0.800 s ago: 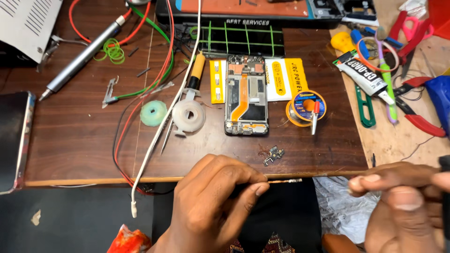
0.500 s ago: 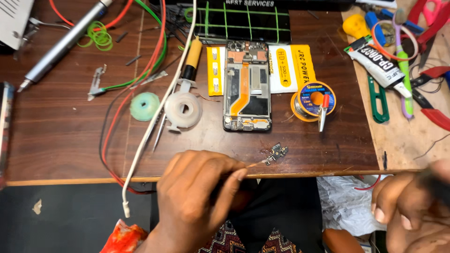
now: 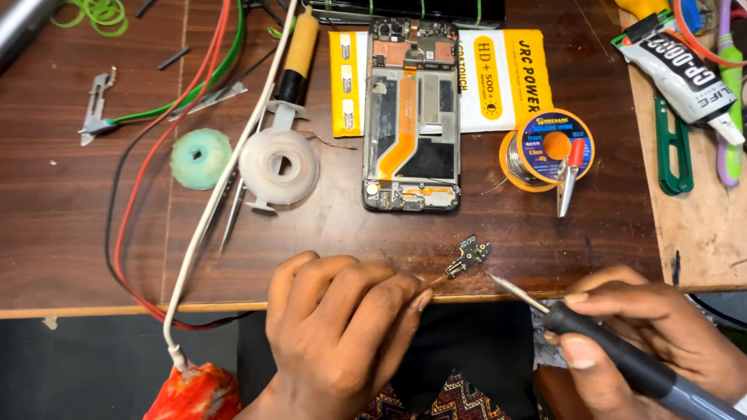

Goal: The person solders a small electronic component using a soldering iron and solder wire. They then open a plastic container, remove a small bag with a component, and place it on the table.

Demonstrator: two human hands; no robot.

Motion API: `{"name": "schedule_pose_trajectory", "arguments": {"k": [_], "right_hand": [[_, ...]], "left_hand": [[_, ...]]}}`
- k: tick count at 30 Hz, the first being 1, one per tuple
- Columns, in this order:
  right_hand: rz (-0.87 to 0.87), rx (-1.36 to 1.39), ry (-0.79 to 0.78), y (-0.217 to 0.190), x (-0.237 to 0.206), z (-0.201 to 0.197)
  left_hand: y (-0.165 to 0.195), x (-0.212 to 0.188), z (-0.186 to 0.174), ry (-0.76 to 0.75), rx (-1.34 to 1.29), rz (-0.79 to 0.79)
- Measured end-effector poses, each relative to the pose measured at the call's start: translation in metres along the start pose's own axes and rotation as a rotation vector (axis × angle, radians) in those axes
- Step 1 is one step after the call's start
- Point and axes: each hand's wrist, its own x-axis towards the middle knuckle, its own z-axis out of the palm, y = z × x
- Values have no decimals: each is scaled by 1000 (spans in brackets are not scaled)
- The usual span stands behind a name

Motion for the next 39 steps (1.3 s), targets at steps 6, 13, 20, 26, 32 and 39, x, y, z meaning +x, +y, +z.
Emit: {"name": "schedule_pose_trajectory", "arguments": {"k": [6, 13, 20, 26, 32, 39], "right_hand": [[48, -104, 26, -8, -7, 15], [75, -127, 6, -13, 0, 24], [102, -204, 8, -16, 0, 26], [116, -191, -39, -9, 1, 18], [94, -220, -35, -7, 1, 15], [30, -292, -10, -7, 6, 14]], "left_hand": [[-2, -10, -6, -14, 34, 7], [-7, -9, -8, -45, 48, 8], [-8, -6, -11, -66, 37, 15], [-7, -1, -14, -90, 38, 48], [-13, 14, -21, -270, -123, 199], [-14, 29, -16, -453, -210, 221]]}}
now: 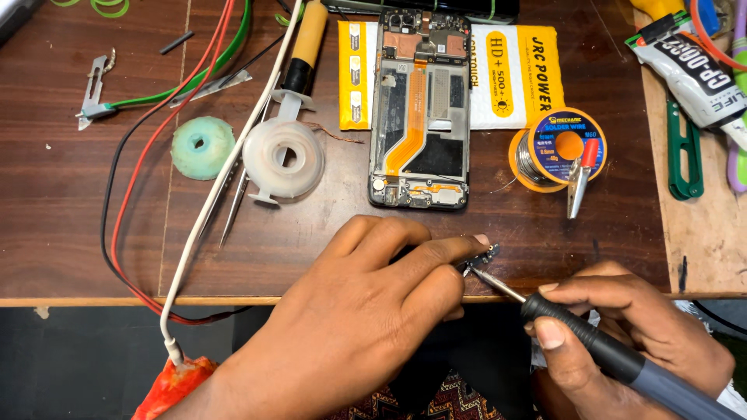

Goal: The person solders a small electronic component using a soldering iron and solder wire. They then open a plastic container, remove a small bag with a component, and place it on the table.

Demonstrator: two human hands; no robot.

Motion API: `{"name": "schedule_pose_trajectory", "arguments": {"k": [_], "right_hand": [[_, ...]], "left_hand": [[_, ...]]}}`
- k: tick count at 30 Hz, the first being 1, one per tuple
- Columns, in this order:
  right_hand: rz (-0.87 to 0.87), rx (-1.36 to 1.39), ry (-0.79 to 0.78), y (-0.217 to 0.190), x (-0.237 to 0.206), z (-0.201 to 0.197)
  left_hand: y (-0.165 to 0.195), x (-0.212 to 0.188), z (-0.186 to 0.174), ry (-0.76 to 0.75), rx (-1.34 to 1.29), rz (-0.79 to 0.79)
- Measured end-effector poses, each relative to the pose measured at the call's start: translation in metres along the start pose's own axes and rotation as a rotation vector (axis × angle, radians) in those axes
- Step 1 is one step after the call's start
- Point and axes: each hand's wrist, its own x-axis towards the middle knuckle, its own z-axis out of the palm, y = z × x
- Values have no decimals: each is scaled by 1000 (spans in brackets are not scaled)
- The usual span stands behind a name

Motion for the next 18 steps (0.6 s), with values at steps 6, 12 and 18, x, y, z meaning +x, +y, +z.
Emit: {"name": "schedule_pose_trajectory", "arguments": {"k": [6, 12, 18], "right_hand": [[26, 46, -19, 2, 3, -2], [35, 55, 38, 2, 2, 0], [22, 34, 33, 1, 1, -1]], "left_hand": [[1, 5, 0, 9, -109, -63], [3, 4, -1, 8, -176, -103], [4, 5, 1, 5, -166, -96]]}}
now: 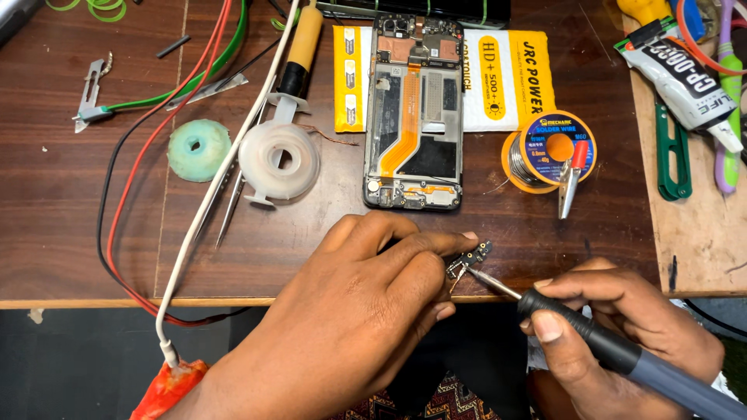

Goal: The person solders a small electronic component using a soldering iron and solder wire. They then open a plastic container, remove a small bag with a component, and place it on the table.

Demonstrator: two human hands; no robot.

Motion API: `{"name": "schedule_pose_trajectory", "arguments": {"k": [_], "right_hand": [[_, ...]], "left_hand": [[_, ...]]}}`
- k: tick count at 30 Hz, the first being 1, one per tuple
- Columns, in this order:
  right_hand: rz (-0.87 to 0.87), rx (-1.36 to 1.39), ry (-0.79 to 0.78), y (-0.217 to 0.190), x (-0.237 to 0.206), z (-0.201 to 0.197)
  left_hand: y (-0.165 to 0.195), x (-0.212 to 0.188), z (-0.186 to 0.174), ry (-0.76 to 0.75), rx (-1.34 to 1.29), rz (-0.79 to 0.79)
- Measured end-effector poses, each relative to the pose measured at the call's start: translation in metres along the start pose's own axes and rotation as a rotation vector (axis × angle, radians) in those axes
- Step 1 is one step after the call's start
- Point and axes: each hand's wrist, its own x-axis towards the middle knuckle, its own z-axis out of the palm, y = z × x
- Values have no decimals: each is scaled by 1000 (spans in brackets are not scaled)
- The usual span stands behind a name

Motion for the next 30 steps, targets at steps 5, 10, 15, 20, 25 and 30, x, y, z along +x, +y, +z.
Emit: {"name": "schedule_pose_trajectory", "arguments": {"k": [5, 10, 15, 20, 25, 30], "right_hand": [[26, -57, 11, -2, 1, 1], [45, 39, 56, -4, 0, 4], [27, -15, 52, -3, -1, 3], [32, -27, 54, -2, -3, 2], [37, -6, 69, -2, -3, 4], [29, -7, 64, -2, -2, 4]], "left_hand": [[1, 0, 1, 18, 17, 15], [2, 0, 2, 12, 12, 1], [2, -1, 1, 7, 12, -2], [2, -2, 2, 16, 13, 8], [2, -3, 4, 20, 19, 18], [2, -2, 5, 27, 20, 21]]}}
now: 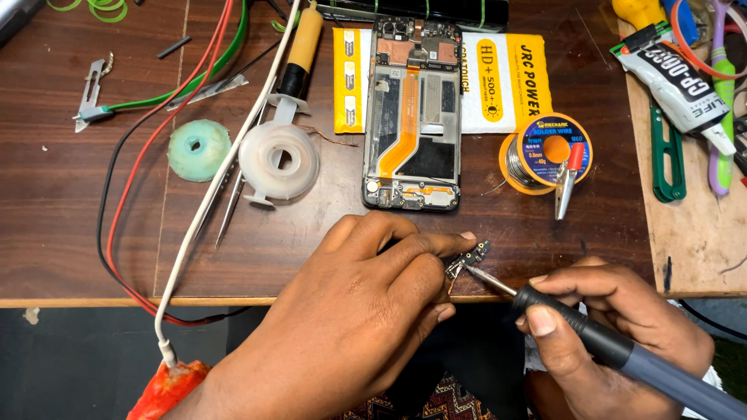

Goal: The person solders a small electronic component using a soldering iron and solder wire. They then open a plastic container, remove a small bag with a component, and place it on the table.

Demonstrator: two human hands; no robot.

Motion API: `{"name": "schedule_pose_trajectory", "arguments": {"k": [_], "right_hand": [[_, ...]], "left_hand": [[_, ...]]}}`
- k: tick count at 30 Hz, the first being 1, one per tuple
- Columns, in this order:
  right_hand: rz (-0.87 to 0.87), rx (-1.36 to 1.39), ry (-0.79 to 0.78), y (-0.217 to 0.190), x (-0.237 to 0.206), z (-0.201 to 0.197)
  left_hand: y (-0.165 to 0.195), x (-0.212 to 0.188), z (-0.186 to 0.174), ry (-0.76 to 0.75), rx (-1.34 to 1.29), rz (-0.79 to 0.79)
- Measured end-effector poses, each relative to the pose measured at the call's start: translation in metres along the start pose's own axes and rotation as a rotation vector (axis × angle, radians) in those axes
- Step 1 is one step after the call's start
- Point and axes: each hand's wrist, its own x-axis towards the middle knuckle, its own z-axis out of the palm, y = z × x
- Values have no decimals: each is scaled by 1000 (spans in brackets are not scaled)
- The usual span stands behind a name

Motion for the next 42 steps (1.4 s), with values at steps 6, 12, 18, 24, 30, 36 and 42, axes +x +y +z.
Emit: {"name": "schedule_pose_trajectory", "arguments": {"k": [6, 12, 18, 24, 30, 36, 42], "right_hand": [[-22, -45, 1, 1, 2, -1], [-3, -22, -6, 1, 1, -2], [-12, -9, -1, 2, -1, -1], [-25, 6, 6, 3, -1, 0], [-17, 18, -37, 3, -2, -1], [-11, 8, -44, 1, -3, -2], [17, -12, -43, 1, -5, -4]], "left_hand": [[1, 1, -1, -10, -4, -9], [1, 0, -1, -17, -3, -18], [2, 0, 0, -15, -1, -12], [2, -1, 0, -13, -10, -6], [4, -2, -1, -16, -27, -16], [4, -2, -2, -7, -34, -13], [3, -2, -2, -1, -20, -4]]}}
